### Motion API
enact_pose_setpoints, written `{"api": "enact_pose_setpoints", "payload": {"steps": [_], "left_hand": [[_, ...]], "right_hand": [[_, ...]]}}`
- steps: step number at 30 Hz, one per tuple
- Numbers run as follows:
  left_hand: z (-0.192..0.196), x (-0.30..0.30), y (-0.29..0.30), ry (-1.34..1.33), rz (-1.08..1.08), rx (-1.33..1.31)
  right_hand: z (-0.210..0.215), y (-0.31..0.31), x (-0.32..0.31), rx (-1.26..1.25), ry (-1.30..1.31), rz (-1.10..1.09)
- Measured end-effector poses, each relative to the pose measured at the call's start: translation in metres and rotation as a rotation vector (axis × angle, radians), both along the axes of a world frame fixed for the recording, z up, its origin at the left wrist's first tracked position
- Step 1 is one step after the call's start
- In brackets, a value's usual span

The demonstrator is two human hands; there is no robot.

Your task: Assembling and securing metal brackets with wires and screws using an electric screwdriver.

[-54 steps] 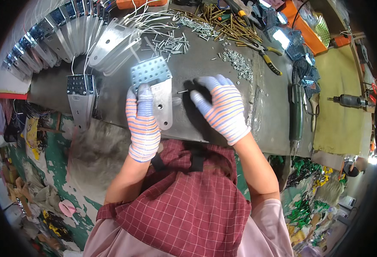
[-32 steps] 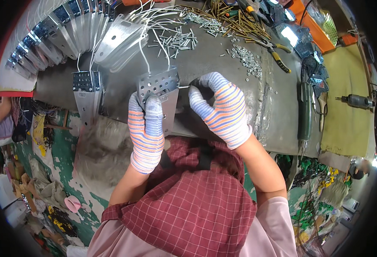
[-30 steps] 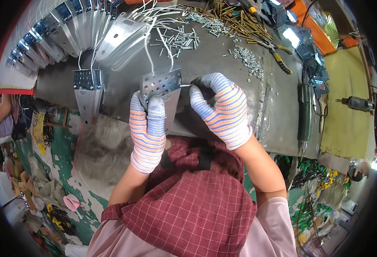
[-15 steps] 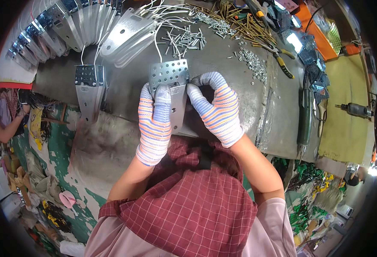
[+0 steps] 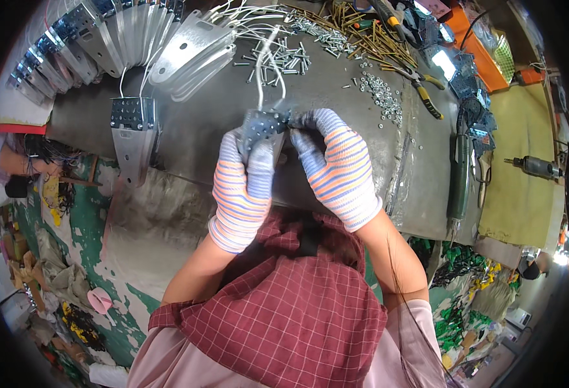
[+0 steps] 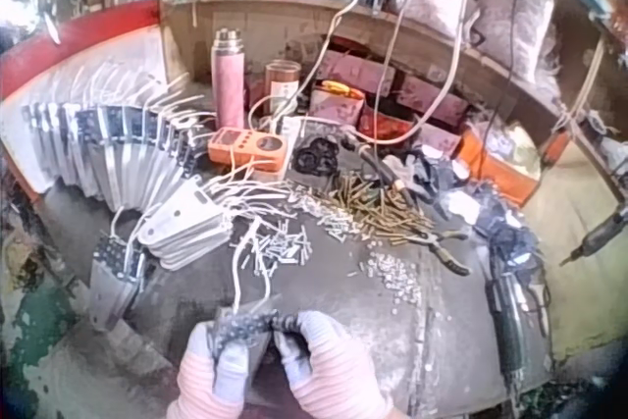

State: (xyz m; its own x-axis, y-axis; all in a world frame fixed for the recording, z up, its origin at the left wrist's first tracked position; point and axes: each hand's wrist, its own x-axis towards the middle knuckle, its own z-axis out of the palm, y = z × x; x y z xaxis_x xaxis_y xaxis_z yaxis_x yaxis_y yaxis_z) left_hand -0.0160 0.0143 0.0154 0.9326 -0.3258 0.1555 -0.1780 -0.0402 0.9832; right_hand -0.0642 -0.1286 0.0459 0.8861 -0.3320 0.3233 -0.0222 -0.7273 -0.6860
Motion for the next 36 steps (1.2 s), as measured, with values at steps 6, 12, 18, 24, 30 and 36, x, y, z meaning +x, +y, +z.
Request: {"api": "enact_pose_setpoints", "payload": {"steps": [6,12,18,24,30,36], "left_hand": [[0.004,0.004,0.001,0.512,-0.177,-0.357],[-0.019,0.021,0.012,0.706,-0.229,-0.566],[-0.024,0.023,0.003,0.729,-0.1,-0.664],[-0.01,0.021,-0.001,0.693,-0.12,-0.598],[0.015,-0.007,-0.02,0.37,-0.271,-0.134],[0.022,-0.026,-0.045,0.264,-0.391,-0.08]], "right_hand": [[-0.006,-0.004,0.009,0.668,0.148,-0.089],[-0.007,-0.051,0.054,-0.185,0.13,-0.085],[-0.023,-0.072,0.078,-0.701,0.226,-0.048],[-0.009,-0.064,0.052,-0.45,0.206,-0.07],[0.025,-0.022,-0.026,0.44,-0.102,0.041],[0.031,-0.025,-0.049,0.241,-0.138,-0.019]]}}
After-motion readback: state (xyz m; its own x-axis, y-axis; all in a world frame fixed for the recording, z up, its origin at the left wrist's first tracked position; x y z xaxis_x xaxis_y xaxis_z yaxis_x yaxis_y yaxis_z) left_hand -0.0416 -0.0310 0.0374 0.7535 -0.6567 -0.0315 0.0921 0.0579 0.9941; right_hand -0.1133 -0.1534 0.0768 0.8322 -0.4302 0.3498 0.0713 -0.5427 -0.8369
